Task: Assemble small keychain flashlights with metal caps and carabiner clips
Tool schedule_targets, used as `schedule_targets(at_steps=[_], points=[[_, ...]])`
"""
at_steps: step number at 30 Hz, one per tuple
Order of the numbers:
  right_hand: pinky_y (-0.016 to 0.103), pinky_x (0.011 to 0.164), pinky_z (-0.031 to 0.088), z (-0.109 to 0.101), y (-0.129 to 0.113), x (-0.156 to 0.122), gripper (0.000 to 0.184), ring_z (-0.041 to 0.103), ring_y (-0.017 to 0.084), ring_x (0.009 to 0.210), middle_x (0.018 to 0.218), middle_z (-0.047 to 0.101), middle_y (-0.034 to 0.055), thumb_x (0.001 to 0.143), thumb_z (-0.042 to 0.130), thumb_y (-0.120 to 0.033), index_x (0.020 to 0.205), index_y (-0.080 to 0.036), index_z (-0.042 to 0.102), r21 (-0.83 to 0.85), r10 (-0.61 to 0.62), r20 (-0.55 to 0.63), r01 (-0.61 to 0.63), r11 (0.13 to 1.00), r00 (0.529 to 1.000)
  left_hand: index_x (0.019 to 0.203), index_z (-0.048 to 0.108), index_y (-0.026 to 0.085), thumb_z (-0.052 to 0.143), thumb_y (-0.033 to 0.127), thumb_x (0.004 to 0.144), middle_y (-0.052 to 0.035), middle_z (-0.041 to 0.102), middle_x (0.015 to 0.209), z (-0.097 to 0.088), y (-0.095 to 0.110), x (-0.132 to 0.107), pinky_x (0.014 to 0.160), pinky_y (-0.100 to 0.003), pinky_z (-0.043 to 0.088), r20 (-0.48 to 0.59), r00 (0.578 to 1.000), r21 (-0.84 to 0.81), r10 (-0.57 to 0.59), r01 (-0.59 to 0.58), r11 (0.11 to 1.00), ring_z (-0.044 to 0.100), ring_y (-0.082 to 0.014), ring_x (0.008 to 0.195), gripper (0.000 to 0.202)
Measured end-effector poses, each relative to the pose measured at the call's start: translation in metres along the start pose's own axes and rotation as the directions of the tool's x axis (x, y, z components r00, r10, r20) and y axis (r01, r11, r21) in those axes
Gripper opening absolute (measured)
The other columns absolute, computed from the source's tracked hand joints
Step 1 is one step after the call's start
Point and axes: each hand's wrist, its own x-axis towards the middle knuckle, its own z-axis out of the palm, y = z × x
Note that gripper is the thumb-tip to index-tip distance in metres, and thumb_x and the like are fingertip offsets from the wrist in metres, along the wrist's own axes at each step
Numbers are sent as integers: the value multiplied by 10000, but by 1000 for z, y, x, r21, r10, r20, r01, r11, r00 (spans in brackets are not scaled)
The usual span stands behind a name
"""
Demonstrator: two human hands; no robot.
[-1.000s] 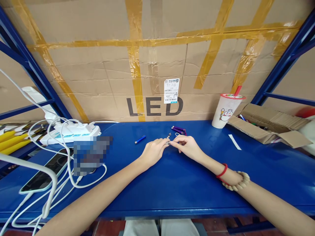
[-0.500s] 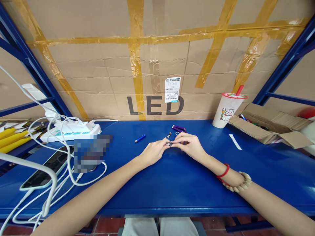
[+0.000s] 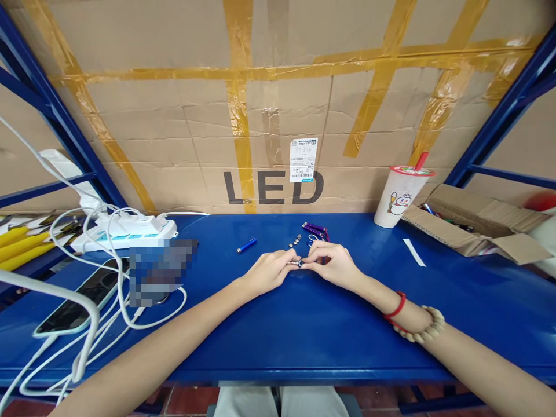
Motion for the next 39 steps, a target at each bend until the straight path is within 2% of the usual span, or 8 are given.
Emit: schedule_targets(at_steps=[8,16,23,28,34,36,39], points=[[221,447,352,4,-3,0,249,458,86,502,646,571,25,702,671,-384,599,-161,633,116,37,-17,-35,993,999,866,465,188,370,240,911,-39,629,952,1,-1,-2,731,-234,452,-25,1000,-61,8,-9,998,607,-158,897,118],[218,445,354,1,-9,1,236,449,85,497,627,544,26,716,633,-318,563,-146,580,156,98,82,-110,982,992,974,510,202,382,233,910,-13,626,903,1,-2,-1,719,-227,439,-20,998,-13,53,-53,999,593,-142,817,147],[215,413,325,4,-9,3,315,400,62,444,612,508,10,678,674,-384,546,-142,522,286,142,99,-165,944,985,961,513,180,385,249,910,-32,630,884,4,-2,0,692,-241,452,-91,993,18,68,-67,998,597,-154,791,155],[212,398,320,5,-7,4,351,397,53,419,607,502,3,662,687,-415,546,-145,496,313,161,107,-187,931,981,972,520,182,375,230,909,-32,634,867,4,-2,0,696,-244,463,-124,987,60,100,-93,994,598,-148,772,165],[216,399,355,8,-4,5,320,442,62,417,664,536,18,719,619,-440,627,-147,529,272,186,63,-196,942,980,1032,514,198,379,225,911,-23,643,975,5,0,2,759,-254,470,-150,988,59,26,-17,998,600,-147,854,183],[218,422,379,8,-3,5,299,462,67,436,711,567,26,747,590,-442,672,-153,570,185,188,42,-193,964,981,1036,519,203,381,238,913,-26,640,1000,6,1,3,779,-262,469,-158,987,75,-34,46,996,598,-155,894,188],[215,468,404,5,-5,6,259,505,74,477,774,610,7,736,606,-450,783,-195,616,-31,193,3,-193,981,981,1023,519,211,371,257,917,-23,642,998,6,2,4,751,-260,473,-150,977,83,-151,164,983,606,-166,905,188]])
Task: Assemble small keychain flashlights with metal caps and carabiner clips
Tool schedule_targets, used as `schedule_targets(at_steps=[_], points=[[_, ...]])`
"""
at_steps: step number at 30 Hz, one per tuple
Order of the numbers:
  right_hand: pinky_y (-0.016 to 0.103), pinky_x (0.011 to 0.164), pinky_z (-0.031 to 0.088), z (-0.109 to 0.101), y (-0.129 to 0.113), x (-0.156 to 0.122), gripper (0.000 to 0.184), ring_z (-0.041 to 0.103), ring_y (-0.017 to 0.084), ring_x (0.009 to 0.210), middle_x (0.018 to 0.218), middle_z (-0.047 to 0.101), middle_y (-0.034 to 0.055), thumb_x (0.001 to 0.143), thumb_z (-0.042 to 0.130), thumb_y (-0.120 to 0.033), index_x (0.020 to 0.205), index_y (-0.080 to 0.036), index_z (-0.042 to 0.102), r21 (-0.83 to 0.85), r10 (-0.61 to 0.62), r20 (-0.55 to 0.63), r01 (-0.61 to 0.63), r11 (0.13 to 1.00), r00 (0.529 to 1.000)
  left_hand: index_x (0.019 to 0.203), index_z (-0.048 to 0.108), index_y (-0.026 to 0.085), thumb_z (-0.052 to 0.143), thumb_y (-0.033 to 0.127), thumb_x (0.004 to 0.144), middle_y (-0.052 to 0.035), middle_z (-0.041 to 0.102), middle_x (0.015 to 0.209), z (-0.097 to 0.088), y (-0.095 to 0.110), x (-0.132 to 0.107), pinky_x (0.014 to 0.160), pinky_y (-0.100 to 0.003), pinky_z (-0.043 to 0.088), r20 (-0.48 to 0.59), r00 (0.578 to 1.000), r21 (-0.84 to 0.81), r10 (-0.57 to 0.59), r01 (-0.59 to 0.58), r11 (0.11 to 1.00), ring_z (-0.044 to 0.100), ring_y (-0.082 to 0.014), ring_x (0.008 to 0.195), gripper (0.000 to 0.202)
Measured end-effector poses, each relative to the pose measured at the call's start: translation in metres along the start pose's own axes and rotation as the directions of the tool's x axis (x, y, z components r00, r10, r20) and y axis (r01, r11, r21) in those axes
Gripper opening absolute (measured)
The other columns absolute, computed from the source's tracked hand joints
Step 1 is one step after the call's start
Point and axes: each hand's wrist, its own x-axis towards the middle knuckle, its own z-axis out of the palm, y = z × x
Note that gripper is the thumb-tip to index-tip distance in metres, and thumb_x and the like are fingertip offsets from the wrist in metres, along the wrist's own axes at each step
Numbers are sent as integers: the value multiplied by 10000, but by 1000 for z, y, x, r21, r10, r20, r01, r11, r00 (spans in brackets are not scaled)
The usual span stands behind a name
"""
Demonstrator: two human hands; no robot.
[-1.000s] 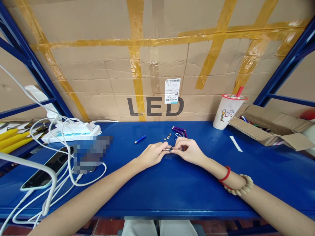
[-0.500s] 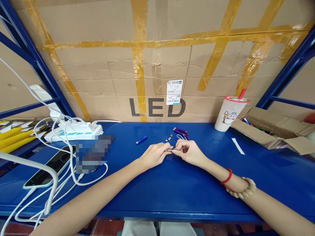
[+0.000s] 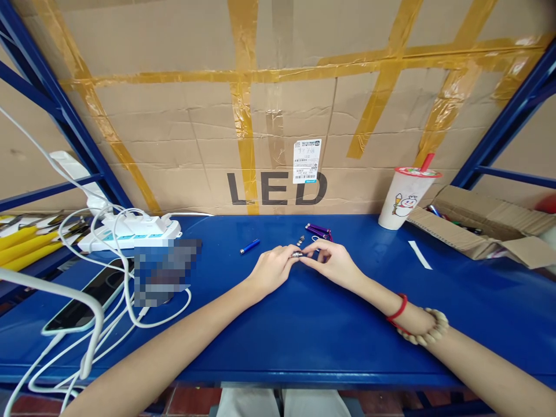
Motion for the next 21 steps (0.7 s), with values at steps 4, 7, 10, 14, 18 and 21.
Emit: schedule_targets(at_steps=[4,7,10,14,18,21], points=[[205,505,414,-8,-3,0,280,549,84,529,793,628,-15,706,639,-449,874,-228,602,-244,-9,-121,-21,970,993,1036,487,232,358,306,922,1,642,1014,-1,3,1,665,-249,471,31,995,8,-97,97,995,624,-185,889,187],[201,490,397,-13,-2,1,232,571,95,596,879,627,-2,753,597,-389,929,-239,617,-399,-19,-139,-38,916,990,1037,468,232,359,322,918,-3,651,985,-3,6,1,622,-252,460,39,990,34,-135,134,990,636,-204,857,185],[212,497,398,-14,2,1,227,593,141,772,985,607,22,785,559,-351,965,-236,636,-552,0,-83,-46,833,997,1049,447,222,353,317,913,-15,662,896,-6,8,1,590,-242,445,63,986,44,-156,154,987,646,-202,798,190],[233,530,416,-14,8,1,200,562,191,925,1004,592,46,801,546,-338,903,-221,672,-661,56,-37,-66,748,998,1031,434,214,366,279,893,-2,645,770,-5,7,1,530,-227,409,85,988,33,-130,128,991,640,-187,689,168],[248,585,444,-14,10,2,173,553,191,929,991,597,49,813,530,-299,838,-235,689,-641,47,7,-31,767,999,995,431,213,386,242,867,20,612,681,-4,6,1,506,-216,380,75,987,18,-141,140,990,621,-169,624,139],[277,689,464,-13,10,2,187,544,193,944,1020,592,50,804,531,-274,924,-232,669,-618,31,20,-12,786,999,941,430,214,395,240,856,28,586,643,-4,6,1,498,-216,362,55,987,15,-151,150,989,605,-161,594,96]])
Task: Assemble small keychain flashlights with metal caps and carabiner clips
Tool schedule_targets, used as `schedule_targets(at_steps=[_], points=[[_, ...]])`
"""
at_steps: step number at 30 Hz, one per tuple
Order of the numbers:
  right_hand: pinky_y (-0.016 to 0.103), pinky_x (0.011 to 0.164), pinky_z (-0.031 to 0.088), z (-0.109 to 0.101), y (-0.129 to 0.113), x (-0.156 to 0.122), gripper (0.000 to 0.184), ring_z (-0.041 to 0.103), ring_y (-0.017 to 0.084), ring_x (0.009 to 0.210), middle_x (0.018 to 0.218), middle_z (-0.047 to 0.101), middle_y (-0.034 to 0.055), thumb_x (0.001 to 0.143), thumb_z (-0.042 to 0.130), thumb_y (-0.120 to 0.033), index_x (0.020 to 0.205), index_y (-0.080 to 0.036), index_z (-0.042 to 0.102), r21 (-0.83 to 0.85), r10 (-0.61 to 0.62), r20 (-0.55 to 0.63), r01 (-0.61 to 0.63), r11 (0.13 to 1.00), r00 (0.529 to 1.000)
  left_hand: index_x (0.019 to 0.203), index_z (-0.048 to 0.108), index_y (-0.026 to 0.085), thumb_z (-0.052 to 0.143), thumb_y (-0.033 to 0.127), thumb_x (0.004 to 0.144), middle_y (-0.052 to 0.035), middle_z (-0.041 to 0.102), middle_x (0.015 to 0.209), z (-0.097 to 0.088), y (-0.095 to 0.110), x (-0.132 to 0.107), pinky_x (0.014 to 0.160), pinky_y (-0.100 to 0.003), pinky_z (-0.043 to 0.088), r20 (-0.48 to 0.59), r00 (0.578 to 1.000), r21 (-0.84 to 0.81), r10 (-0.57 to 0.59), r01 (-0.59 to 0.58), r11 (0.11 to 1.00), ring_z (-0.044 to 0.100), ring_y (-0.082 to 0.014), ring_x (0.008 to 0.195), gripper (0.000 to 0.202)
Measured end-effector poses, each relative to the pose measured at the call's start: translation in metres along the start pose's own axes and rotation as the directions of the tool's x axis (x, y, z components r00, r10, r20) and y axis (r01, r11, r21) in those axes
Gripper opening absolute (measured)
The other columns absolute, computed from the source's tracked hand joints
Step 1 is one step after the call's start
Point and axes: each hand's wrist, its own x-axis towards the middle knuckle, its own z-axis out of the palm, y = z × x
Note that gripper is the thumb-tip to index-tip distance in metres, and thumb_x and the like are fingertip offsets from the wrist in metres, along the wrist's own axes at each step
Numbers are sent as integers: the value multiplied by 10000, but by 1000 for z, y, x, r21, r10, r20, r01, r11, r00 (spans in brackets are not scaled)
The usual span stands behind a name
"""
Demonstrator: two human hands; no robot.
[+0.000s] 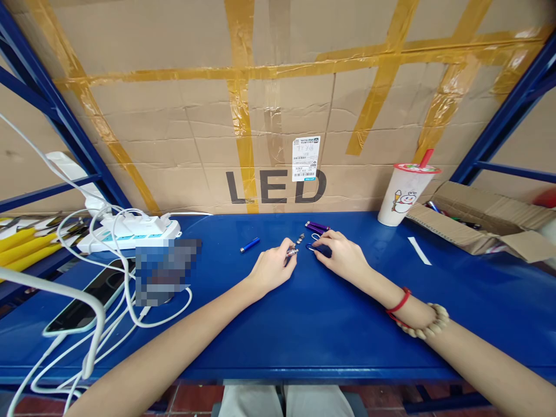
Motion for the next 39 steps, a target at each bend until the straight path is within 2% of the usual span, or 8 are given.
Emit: schedule_targets(at_steps=[4,11,18,23,29,32,35,39], points=[[373,801,435,4,1,0,357,505,246,1000,1077,569,96,808,521,-355,1100,-165,598,-77,34,-22,-36,996,999,853,402,209,433,241,830,28,567,660,1,0,0,484,-215,339,-12,1000,9,-1,1,1000,594,-154,591,50],[355,770,390,6,2,-1,275,505,232,970,1056,573,83,833,486,-400,901,-206,668,-50,-24,-57,21,999,998,832,389,209,383,278,873,28,550,668,0,-1,0,495,-217,342,-32,999,-20,-4,3,1000,580,-141,585,80],[331,730,378,5,7,2,240,519,204,929,1041,596,66,872,446,-239,887,-207,683,-71,-64,1,63,995,998,823,472,205,343,312,901,9,578,671,-2,1,0,507,-213,345,-25,1000,41,-16,17,999,587,-153,638,184],[324,711,402,2,9,4,186,548,200,907,986,625,40,837,519,-272,778,-227,690,37,-59,28,58,998,998,849,505,205,340,323,907,-1,608,707,-3,1,0,519,-208,352,-11,1000,72,-24,24,997,601,-157,672,211],[311,755,440,3,3,4,241,580,185,907,960,644,33,874,472,-330,851,-218,684,163,-99,44,91,982,994,842,521,208,331,339,912,-3,605,689,-2,0,1,507,-209,335,-8,1000,108,-11,12,994,600,-161,663,241],[316,769,443,5,3,4,274,583,185,915,969,642,37,900,418,-297,889,-208,677,114,-90,47,84,990,995,839,521,207,328,337,912,-2,608,684,-2,0,0,509,-211,335,-9,1000,105,-7,8,994,600,-160,656,244],[315,744,447,4,6,4,212,586,197,919,996,635,41,865,483,-288,928,-221,674,48,-87,54,84,995,995,868,518,209,322,330,915,-5,617,700,-1,-1,0,510,-216,340,-11,1000,104,-3,4,995,605,-171,667,236],[279,675,443,-2,6,6,190,605,187,854,900,652,37,839,499,-221,838,-214,690,24,-77,95,75,997,992,940,499,218,317,316,922,-2,635,747,-2,-1,0,517,-213,351,1,1000,99,-2,2,995,619,-177,702,207]])
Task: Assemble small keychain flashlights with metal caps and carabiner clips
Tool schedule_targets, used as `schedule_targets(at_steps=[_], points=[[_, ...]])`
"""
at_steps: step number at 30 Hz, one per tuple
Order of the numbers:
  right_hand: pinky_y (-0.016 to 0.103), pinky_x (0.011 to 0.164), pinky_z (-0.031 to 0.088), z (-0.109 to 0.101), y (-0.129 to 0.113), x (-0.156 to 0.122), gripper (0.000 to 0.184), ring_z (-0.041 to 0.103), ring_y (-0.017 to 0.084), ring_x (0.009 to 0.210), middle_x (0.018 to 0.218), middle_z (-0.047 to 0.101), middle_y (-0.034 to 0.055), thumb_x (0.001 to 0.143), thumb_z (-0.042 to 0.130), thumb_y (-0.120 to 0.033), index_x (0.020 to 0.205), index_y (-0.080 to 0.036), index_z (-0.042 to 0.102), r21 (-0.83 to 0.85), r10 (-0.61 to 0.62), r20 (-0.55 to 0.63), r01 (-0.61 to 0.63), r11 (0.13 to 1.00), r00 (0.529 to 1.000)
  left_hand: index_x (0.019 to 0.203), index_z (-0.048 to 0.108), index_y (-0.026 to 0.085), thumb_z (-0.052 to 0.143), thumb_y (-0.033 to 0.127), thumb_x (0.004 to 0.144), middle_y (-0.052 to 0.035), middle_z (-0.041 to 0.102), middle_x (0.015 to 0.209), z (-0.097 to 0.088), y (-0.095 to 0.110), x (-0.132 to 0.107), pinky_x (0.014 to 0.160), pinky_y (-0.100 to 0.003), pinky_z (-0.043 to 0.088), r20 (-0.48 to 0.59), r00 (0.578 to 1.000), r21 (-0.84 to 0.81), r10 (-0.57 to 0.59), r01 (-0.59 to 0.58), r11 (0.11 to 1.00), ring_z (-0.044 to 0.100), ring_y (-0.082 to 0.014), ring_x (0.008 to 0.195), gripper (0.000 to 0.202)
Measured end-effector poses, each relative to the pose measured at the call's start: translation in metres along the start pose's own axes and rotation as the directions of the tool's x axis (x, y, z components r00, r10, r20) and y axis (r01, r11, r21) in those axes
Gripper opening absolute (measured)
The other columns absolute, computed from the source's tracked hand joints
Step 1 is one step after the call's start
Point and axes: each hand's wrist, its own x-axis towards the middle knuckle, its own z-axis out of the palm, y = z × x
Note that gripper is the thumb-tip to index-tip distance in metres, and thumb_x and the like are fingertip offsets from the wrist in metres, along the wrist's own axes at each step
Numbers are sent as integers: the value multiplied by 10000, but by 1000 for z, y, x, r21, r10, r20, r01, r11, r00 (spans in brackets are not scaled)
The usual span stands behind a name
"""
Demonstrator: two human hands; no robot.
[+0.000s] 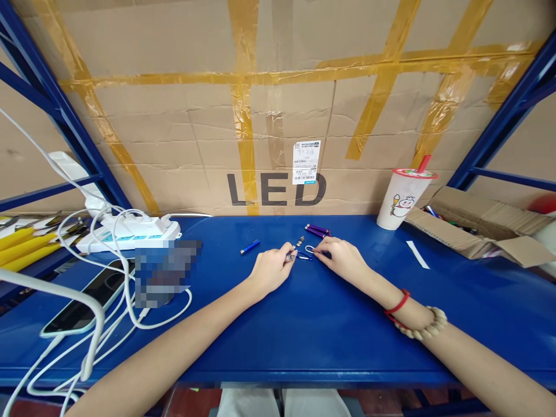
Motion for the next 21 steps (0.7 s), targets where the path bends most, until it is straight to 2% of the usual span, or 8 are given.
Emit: schedule_targets(at_steps=[4,10,13,17,21], points=[[234,572,417,-4,-6,0,122,610,147,726,812,652,10,771,560,-212,743,-212,678,67,78,12,-79,995,997,1000,472,221,323,332,928,4,647,779,0,0,1,526,-217,363,16,1000,-15,7,-6,1000,629,-179,713,200],[229,605,428,-3,-10,-2,80,617,148,740,801,665,-5,703,588,-211,731,-206,663,127,124,-12,-121,984,992,1069,452,237,341,344,924,17,644,777,-1,0,1,536,-215,381,35,999,-28,1,0,1000,632,-172,712,211],[231,603,440,-3,-10,-2,91,624,144,706,751,673,-18,697,585,-206,747,-211,661,220,137,-11,-131,967,990,1070,447,238,344,345,924,22,644,764,-2,1,1,541,-211,382,36,999,-33,1,0,999,633,-166,704,208],[218,612,467,-1,-15,-3,118,627,120,674,760,685,-23,757,563,-252,811,-219,662,467,61,-104,-5,884,993,1023,456,232,348,356,922,10,657,794,-1,1,0,539,-212,377,33,999,-13,-7,7,1000,638,-178,739,194],[224,602,480,-1,-25,-3,170,637,136,705,807,695,15,791,554,-301,841,-189,671,607,39,-196,90,790,980,949,461,217,351,355,920,1,659,817,0,0,1,536,-218,368,17,1000,-8,-15,16,1000,641,-190,763,178]])
